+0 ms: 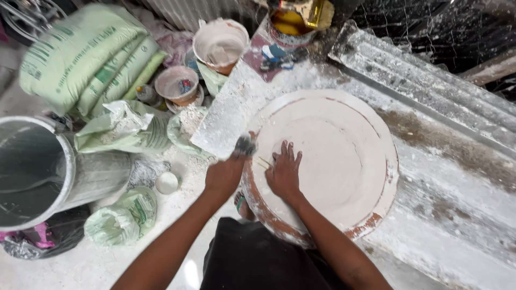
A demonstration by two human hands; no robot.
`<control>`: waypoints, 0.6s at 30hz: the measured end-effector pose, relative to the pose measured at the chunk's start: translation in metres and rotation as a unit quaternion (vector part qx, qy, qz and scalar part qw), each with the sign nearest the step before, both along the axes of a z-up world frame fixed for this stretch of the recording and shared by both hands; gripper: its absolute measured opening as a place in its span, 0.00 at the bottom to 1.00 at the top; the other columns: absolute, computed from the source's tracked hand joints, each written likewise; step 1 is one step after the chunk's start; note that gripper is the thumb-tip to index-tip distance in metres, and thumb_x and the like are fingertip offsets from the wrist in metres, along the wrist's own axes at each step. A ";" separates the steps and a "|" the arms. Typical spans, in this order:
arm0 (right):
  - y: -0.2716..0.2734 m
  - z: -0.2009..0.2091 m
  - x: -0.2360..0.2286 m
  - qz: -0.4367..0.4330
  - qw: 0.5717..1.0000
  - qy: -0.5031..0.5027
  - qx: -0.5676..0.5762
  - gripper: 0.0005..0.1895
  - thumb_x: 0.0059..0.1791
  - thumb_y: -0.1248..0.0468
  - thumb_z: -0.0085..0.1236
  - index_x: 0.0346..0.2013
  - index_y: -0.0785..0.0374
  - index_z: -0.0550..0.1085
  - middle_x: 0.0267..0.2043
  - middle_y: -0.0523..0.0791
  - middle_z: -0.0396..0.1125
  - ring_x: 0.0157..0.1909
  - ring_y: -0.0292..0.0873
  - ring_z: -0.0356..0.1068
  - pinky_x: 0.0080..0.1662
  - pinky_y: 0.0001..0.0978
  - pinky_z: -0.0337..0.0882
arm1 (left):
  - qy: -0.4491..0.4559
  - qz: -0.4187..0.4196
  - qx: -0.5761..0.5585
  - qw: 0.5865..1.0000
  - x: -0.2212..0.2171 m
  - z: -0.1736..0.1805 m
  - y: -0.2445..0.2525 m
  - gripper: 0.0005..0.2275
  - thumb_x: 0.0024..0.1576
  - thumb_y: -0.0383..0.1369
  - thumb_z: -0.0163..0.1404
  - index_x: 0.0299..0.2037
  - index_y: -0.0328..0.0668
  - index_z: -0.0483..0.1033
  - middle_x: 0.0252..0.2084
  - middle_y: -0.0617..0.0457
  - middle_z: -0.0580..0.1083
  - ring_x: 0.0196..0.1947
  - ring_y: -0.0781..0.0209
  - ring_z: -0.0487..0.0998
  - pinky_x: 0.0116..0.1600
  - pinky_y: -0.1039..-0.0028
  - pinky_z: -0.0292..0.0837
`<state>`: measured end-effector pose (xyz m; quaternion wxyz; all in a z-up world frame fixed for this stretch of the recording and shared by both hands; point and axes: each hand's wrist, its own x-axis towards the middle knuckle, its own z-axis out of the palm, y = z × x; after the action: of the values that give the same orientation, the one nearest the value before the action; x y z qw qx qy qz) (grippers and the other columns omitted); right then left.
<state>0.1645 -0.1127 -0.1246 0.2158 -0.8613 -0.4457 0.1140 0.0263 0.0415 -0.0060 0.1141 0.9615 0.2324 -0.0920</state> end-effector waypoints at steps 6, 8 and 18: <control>-0.004 -0.001 0.000 0.016 1.000 -0.001 0.002 0.30 0.48 0.57 0.45 0.58 0.78 0.68 0.77 0.66 0.37 0.79 0.65 0.31 0.71 0.69 0.26 | 0.044 0.028 -0.042 0.998 0.001 0.005 0.000 0.18 0.57 0.24 0.45 0.59 0.41 0.69 0.47 0.41 0.77 0.29 0.44 0.84 0.29 0.55 0.78; -0.007 0.001 -0.003 0.017 1.000 -0.005 -0.013 0.30 0.48 0.57 0.44 0.57 0.78 0.68 0.77 0.65 0.37 0.79 0.65 0.31 0.72 0.69 0.26 | 0.015 0.018 -0.032 0.999 0.021 -0.026 0.009 0.13 0.59 0.25 0.46 0.54 0.41 0.72 0.45 0.41 0.79 0.32 0.44 0.84 0.32 0.56 0.79; -0.006 0.007 -0.002 0.023 0.999 0.001 -0.022 0.28 0.47 0.58 0.46 0.56 0.77 0.68 0.76 0.64 0.40 0.80 0.64 0.33 0.72 0.68 0.27 | 0.024 0.039 -0.012 0.999 -0.028 -0.020 -0.004 0.17 0.55 0.25 0.46 0.56 0.43 0.70 0.42 0.41 0.79 0.30 0.42 0.84 0.30 0.54 0.80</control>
<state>0.1628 -0.1191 -0.1172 0.1944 -0.8553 -0.4626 0.1293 -0.0012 0.0371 -0.0262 0.1237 0.9479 0.2708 -0.1132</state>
